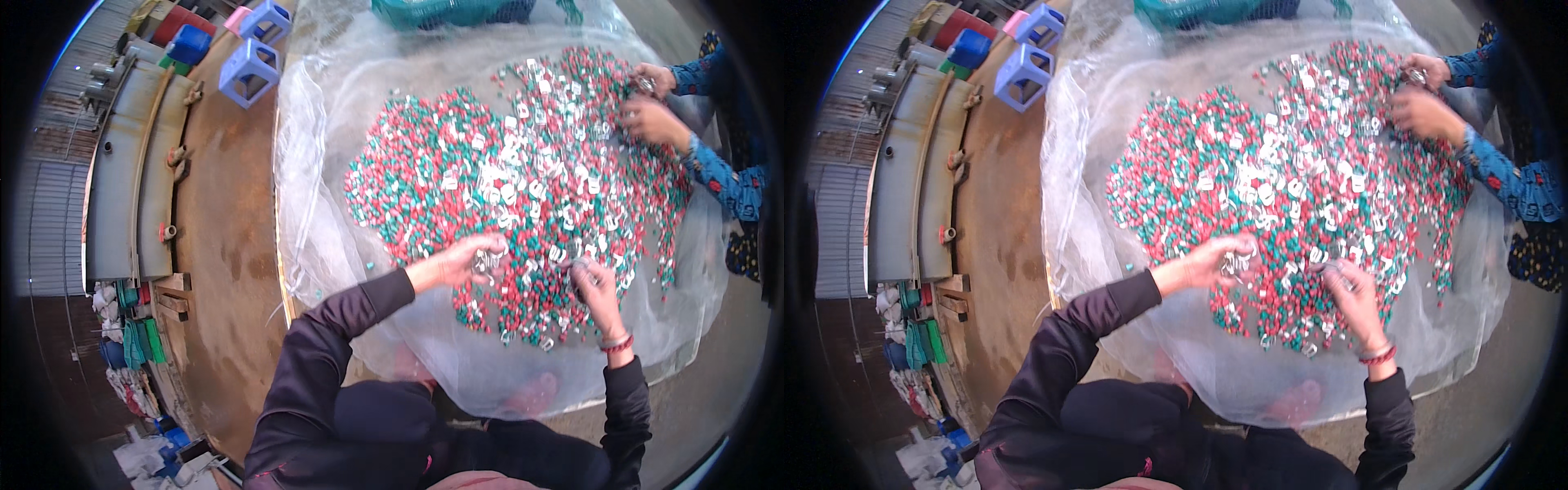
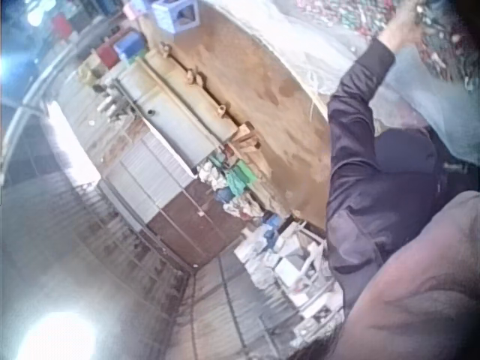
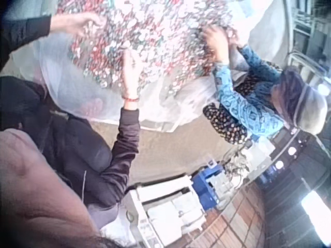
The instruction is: The person sits on the floor and sorts small red, green, and white plastic buckles by hand from a large pile on a white sheet. They pick up handfuls of buckles, separate them, and place the sorted items into a green basket nearby.
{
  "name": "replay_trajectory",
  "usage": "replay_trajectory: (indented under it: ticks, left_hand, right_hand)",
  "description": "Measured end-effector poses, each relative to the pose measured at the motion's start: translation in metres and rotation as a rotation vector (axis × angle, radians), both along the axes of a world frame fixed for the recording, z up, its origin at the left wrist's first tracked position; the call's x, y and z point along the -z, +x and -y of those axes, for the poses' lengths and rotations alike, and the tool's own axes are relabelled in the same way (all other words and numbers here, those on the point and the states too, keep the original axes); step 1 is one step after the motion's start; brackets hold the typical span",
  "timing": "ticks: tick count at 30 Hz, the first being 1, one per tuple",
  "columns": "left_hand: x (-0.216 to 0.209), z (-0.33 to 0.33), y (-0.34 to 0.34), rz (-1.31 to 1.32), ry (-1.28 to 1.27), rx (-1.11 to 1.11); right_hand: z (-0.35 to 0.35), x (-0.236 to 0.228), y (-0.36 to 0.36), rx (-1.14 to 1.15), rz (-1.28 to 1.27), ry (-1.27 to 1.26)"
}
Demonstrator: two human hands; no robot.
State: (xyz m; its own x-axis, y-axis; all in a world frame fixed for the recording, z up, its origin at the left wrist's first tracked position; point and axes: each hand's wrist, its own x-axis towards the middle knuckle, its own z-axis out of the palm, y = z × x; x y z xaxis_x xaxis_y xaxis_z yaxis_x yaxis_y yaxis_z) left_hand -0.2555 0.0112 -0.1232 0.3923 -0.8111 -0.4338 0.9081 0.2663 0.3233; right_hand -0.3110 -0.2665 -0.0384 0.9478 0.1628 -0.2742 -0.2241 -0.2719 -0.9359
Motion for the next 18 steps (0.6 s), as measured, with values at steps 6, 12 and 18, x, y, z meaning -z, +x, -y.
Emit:
replay_trajectory:
  ticks: [6, 12, 18]
  left_hand:
    - [-0.018, 0.040, -0.032, -0.329, 0.026, -0.192]
    - [-0.012, 0.044, -0.031, -0.319, -0.023, -0.317]
    - [-0.023, 0.027, 0.038, -0.600, -0.450, -0.498]
  right_hand:
    - [-0.059, -0.027, 0.020, -0.456, 0.627, -0.422]
    - [-0.072, -0.023, 0.021, -0.526, 0.671, -0.592]
    - [-0.020, -0.027, 0.031, -0.160, 0.544, -0.394]
